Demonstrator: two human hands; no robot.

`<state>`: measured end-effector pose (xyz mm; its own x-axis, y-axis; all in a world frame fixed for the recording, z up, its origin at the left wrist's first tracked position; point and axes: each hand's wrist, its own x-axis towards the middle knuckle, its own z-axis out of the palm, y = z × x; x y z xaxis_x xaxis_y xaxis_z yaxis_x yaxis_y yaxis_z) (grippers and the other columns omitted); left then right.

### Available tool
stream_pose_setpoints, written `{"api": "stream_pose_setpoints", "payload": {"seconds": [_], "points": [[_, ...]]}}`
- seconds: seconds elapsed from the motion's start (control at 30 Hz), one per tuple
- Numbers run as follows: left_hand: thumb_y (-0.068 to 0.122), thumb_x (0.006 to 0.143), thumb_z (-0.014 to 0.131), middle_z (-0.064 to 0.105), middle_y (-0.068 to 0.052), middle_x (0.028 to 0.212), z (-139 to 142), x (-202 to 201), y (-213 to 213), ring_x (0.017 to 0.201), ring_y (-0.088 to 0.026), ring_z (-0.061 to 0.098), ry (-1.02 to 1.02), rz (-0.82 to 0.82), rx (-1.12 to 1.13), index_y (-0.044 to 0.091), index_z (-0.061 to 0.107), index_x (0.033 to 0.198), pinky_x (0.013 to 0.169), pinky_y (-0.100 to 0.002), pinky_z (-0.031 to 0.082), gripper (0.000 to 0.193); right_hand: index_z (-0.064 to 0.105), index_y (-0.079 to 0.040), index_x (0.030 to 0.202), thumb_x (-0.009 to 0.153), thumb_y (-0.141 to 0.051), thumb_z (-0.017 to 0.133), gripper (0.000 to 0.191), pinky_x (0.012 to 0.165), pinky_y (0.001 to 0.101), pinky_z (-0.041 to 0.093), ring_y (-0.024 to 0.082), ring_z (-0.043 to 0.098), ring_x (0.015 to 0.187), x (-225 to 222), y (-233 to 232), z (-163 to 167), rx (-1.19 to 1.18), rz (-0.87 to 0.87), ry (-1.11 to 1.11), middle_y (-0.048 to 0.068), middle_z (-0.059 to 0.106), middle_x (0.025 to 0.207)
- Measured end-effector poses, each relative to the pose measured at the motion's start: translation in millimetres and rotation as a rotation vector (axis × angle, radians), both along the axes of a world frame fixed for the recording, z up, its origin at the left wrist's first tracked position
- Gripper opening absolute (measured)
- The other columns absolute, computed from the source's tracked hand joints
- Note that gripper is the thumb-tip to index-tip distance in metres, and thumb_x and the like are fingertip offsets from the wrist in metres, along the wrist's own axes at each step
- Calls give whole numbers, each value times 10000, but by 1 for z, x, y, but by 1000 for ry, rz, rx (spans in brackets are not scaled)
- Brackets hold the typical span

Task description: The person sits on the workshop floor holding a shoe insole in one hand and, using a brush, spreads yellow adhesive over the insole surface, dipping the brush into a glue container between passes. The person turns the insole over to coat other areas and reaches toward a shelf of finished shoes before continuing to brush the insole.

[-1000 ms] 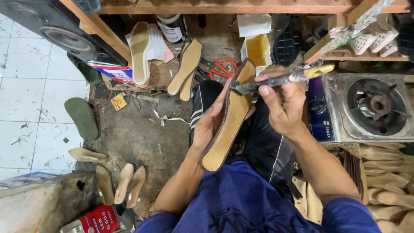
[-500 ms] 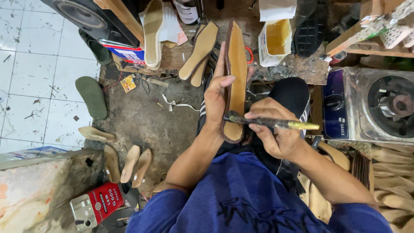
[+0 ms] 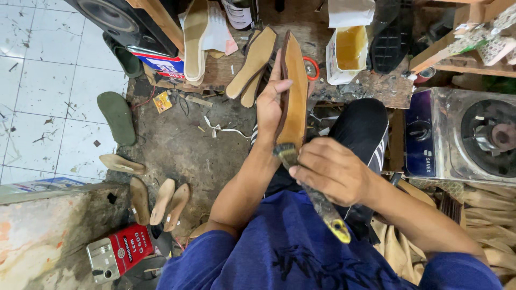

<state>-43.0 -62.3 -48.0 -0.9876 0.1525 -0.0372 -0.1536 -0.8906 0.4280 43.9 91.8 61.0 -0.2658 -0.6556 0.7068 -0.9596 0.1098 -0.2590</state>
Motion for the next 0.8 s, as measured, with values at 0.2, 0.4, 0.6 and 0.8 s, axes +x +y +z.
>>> {"api": "stream_pose_setpoints", "payload": {"seconds": [0.2,0.4,0.6,0.8], "points": [[61,986,429,422,-120,1575,1,-1,-2,1354,-303,481,24,-62,212,125,295,1665,1180,-547,395,696,627,67,1151,916,-87,702,290,883,514,561,385,677,979,10,10,-16,-41,-105,-28,180,643,1058],[29,994,429,456,-120,1587,19,7,1,1422,-301,472,36,-119,353,103,322,1646,1225,-576,371,665,640,3,1130,905,-29,665,229,833,445,572,326,686,942,-2,13,-36,-157,-159,-273,150,662,1024],[48,1023,422,465,-173,1565,23,5,-1,1425,-381,465,82,-86,412,60,330,1629,1262,-563,342,614,638,25,1091,817,93,679,286,825,437,562,345,659,889,12,7,-37,-197,-266,-250,171,631,956],[37,1029,424,471,-194,1536,14,-2,-3,1405,-385,480,51,-19,402,46,349,1615,1262,-573,352,590,613,24,1117,863,120,651,274,840,400,567,289,661,867,25,-3,-43,-306,-318,-224,111,621,946]]}}
